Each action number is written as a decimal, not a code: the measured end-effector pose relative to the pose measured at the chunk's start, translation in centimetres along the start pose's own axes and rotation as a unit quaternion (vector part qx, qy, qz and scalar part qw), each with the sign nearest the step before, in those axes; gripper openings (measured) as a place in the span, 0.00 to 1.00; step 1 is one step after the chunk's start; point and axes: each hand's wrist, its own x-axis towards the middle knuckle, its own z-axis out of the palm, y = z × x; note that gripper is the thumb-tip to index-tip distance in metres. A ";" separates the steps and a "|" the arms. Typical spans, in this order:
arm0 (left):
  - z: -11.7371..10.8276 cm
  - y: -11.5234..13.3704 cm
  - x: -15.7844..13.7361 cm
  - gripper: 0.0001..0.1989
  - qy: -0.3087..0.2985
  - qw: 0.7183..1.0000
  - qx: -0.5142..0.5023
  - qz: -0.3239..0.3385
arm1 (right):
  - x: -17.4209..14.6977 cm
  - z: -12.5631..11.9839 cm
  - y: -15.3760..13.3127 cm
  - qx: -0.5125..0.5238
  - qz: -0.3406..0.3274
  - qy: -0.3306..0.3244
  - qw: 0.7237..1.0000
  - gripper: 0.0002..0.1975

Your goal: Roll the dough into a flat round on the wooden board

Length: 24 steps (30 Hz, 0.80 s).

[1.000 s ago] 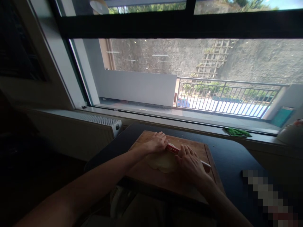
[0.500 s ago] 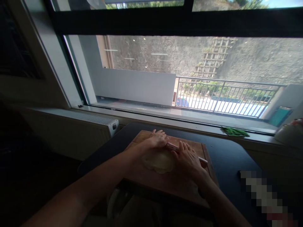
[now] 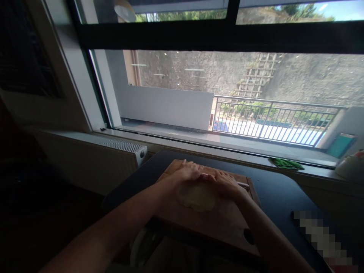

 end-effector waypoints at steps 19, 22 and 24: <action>1.2 -0.9 -6.5 0.24 0.092 0.991 -0.020 0.092 | -7.8 2.8 -3.0 -0.028 -0.044 0.096 0.994 0.32; 1.1 -1.2 -4.4 0.23 0.067 0.996 -0.011 0.066 | -4.5 1.8 -2.3 -0.021 -0.022 0.063 0.998 0.30; 1.0 -1.6 -2.1 0.22 0.045 0.999 -0.012 0.023 | -1.7 1.0 -1.7 -0.021 -0.006 0.052 0.998 0.28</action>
